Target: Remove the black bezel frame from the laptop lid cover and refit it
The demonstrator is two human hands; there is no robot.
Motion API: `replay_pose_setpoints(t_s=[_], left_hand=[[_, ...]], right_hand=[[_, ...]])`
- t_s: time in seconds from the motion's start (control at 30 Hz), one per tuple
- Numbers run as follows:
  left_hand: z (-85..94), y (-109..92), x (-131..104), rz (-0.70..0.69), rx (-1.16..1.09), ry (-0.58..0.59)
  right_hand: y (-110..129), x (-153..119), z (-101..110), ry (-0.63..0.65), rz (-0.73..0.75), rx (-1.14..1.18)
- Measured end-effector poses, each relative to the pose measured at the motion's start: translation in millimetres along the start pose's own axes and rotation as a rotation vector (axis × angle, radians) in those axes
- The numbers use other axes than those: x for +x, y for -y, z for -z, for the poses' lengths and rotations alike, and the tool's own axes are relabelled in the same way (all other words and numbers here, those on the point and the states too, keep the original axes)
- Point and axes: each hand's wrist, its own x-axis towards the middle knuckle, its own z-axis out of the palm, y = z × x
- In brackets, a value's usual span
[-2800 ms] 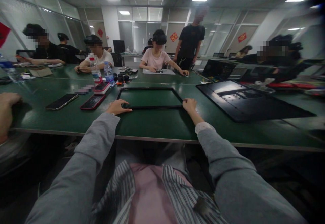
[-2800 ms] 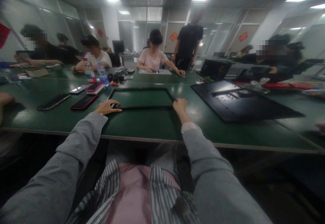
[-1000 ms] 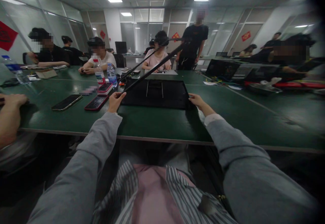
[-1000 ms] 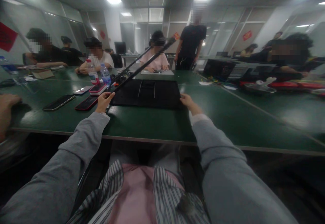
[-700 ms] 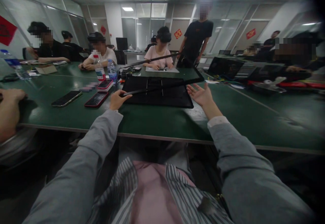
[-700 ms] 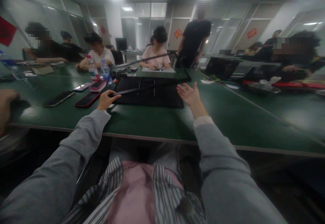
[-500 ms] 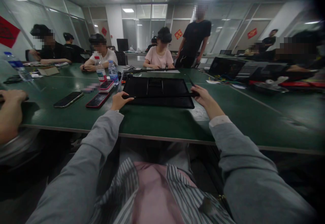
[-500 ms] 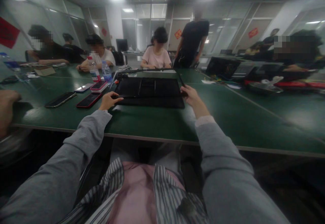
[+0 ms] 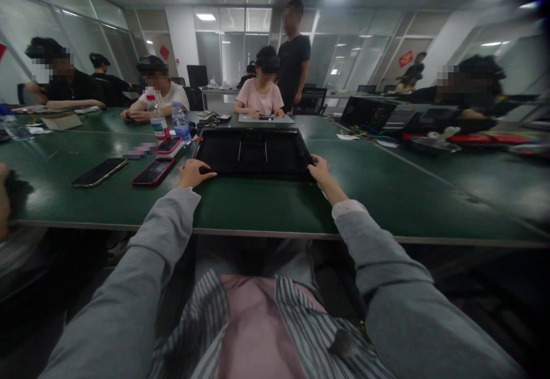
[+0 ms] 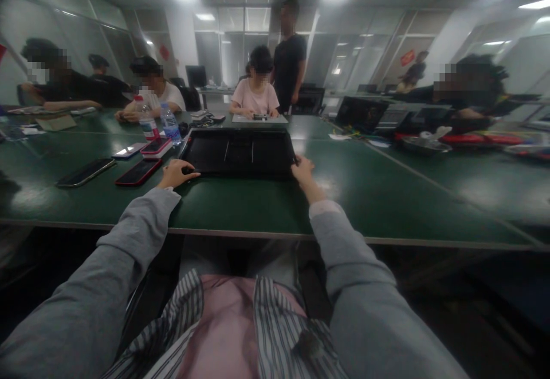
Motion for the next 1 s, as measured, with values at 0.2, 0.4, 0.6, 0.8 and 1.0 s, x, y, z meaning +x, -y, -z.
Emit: replay_pose_setpoints(t_s=[0.2, 0.4, 0.6, 0.8, 1.0], left_hand=[[-1.5, -0.7, -0.6, 0.005, 0.122, 0.032], [-4.8, 0.9, 4.5, 0.073, 0.110, 0.043], [4.2, -2.7, -2.8, 0.106, 0.145, -0.201], [4.6, 13.2, -0.4, 0.409, 0.112, -0.113], [4.5, 18.1, 1.4, 0.415, 0.093, -0.092]], right_hand=[[-10.6, 2.2, -5.8, 0.055, -0.072, -0.066], [-17.4, 6.1, -5.6, 0.046, -0.041, -0.013], [-15.6, 4.5, -3.9, 0.016, -0.033, 0.015], [-5.2, -5.7, 1.8, -0.014, 0.004, 0.053], [-5.9, -6.6, 3.9, 0.011, 0.041, 0.041]])
